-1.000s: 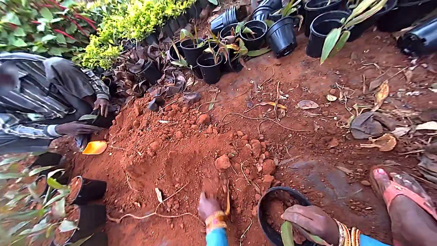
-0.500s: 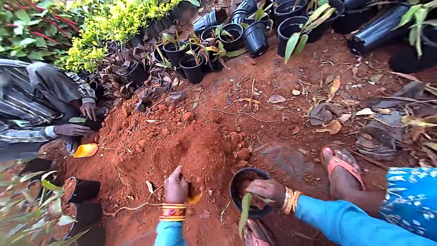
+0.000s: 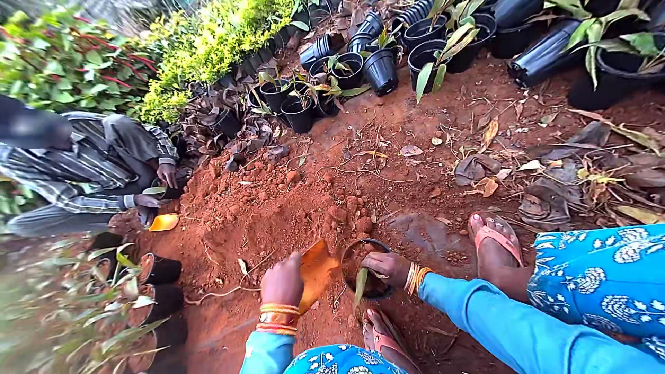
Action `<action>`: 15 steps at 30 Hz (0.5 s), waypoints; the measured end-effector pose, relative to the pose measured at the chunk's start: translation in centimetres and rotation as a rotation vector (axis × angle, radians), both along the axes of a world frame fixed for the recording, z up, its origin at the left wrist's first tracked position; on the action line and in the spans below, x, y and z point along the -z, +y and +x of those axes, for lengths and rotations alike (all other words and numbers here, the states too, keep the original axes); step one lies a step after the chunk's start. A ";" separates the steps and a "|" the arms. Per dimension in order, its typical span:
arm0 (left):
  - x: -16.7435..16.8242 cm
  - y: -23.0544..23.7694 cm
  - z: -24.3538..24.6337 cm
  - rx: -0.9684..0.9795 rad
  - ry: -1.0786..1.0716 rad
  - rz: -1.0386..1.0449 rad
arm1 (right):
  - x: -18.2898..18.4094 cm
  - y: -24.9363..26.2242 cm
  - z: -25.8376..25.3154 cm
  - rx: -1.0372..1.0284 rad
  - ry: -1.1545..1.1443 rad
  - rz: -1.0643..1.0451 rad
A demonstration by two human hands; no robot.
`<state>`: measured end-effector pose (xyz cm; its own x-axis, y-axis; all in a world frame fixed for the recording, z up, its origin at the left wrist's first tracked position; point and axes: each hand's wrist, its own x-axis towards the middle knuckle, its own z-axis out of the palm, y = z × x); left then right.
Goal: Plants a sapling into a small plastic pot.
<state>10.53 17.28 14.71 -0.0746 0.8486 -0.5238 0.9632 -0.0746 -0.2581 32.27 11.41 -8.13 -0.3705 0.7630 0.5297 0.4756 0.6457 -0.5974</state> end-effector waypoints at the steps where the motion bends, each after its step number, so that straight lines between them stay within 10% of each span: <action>1: 2.2 -0.4 -2.9 -0.119 -0.083 0.038 | -0.1 0.1 0.0 -0.006 -0.004 -0.013; 8: 26.3 -14.8 -12.1 -0.577 -0.400 0.082 | 1.3 -0.1 0.4 0.034 -0.016 0.057; 15: 22.5 -3.4 -2.0 -0.821 -0.458 0.167 | -1.0 -0.6 0.0 0.066 0.024 -0.033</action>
